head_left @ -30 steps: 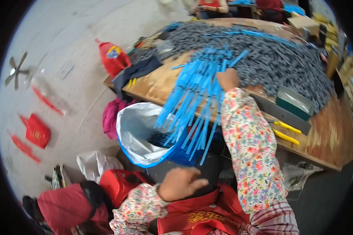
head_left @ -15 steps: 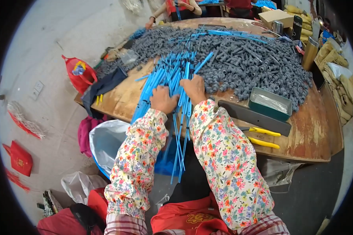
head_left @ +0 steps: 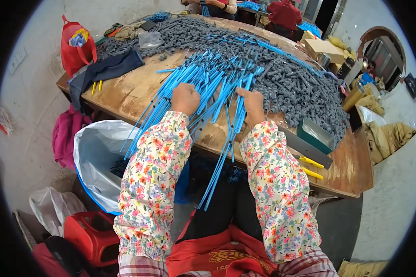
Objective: Assembling and trimming blue cables into plastic connectors and bundling them using a clear wire tie.
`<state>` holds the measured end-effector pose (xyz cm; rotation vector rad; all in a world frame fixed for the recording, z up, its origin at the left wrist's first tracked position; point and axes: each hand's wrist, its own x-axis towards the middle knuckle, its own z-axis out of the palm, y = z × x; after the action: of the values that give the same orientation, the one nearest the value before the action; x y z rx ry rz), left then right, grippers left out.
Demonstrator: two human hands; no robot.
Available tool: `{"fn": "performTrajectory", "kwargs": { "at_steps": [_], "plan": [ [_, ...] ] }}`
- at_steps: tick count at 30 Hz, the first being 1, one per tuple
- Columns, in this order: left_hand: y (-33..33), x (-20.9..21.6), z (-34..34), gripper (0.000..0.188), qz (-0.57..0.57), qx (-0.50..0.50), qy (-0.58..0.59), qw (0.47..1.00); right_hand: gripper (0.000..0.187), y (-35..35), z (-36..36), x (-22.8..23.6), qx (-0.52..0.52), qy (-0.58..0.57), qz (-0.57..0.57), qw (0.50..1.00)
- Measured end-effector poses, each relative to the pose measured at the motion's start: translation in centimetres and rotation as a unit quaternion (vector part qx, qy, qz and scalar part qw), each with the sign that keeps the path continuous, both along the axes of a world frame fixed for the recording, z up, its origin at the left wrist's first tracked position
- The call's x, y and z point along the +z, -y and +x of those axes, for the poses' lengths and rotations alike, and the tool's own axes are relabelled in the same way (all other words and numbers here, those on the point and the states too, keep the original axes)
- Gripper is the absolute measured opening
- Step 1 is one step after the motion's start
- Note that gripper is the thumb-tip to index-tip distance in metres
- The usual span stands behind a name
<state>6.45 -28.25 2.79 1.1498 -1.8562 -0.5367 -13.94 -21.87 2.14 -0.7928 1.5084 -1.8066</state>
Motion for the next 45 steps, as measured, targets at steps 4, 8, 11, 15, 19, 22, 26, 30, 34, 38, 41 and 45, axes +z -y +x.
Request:
{"fn": "performTrajectory", "kwargs": {
  "at_steps": [4,8,11,15,19,22,26,30,34,38,41,45],
  "plan": [
    [0.9,0.4,1.7,0.016,0.006,0.058,-0.098,0.993,0.016,-0.9,0.8,1.0,0.029,0.016,-0.013,0.999],
    [-0.4,2.5,2.0,0.023,0.006,0.039,-0.082,0.996,0.015,-1.5,0.0,2.0,0.091,0.103,-0.117,0.984],
    [-2.9,2.5,-0.2,0.041,-0.06,0.051,0.079,0.994,0.013,-2.0,0.1,2.0,0.128,0.143,-0.139,0.971],
    [-3.9,0.0,-0.9,0.065,-0.068,0.035,0.251,0.965,0.014,-3.3,0.6,2.6,0.203,0.195,-0.192,0.94],
    [-4.0,-0.2,-0.8,0.064,-0.075,0.033,0.263,0.961,0.021,-6.1,-0.3,4.6,0.264,0.211,-0.223,0.914],
    [-3.9,-0.5,-0.6,0.063,-0.076,0.029,0.259,0.963,0.023,-8.8,-0.4,7.2,0.289,0.207,-0.243,0.903],
    [-4.1,-0.1,-0.9,0.06,-0.088,0.028,0.254,0.963,0.019,-14.6,-0.1,10.9,0.279,0.142,-0.211,0.926],
    [-3.8,0.9,0.4,0.051,-0.119,0.018,0.188,0.975,0.019,-19.0,1.2,11.2,0.248,0.006,-0.062,0.967],
    [-9.0,4.7,-1.4,0.034,-0.133,-0.121,-0.111,0.977,0.02,-21.9,2.2,8.2,0.289,-0.047,-0.002,0.956],
    [-15.3,6.7,-3.5,0.025,0.293,-0.282,-0.319,0.856,0.02,-23.6,3.6,5.1,0.269,-0.026,0.009,0.963],
    [-16.1,5.6,-3.7,0.015,0.31,-0.282,-0.366,0.831,0.019,-23.9,3.9,3.4,0.226,-0.005,0.042,0.973],
    [-16.4,5.2,-4.2,0.011,0.276,-0.218,-0.324,0.878,0.018,-24.2,2.3,1.6,0.188,-0.035,0.001,0.981]
  ]
}}
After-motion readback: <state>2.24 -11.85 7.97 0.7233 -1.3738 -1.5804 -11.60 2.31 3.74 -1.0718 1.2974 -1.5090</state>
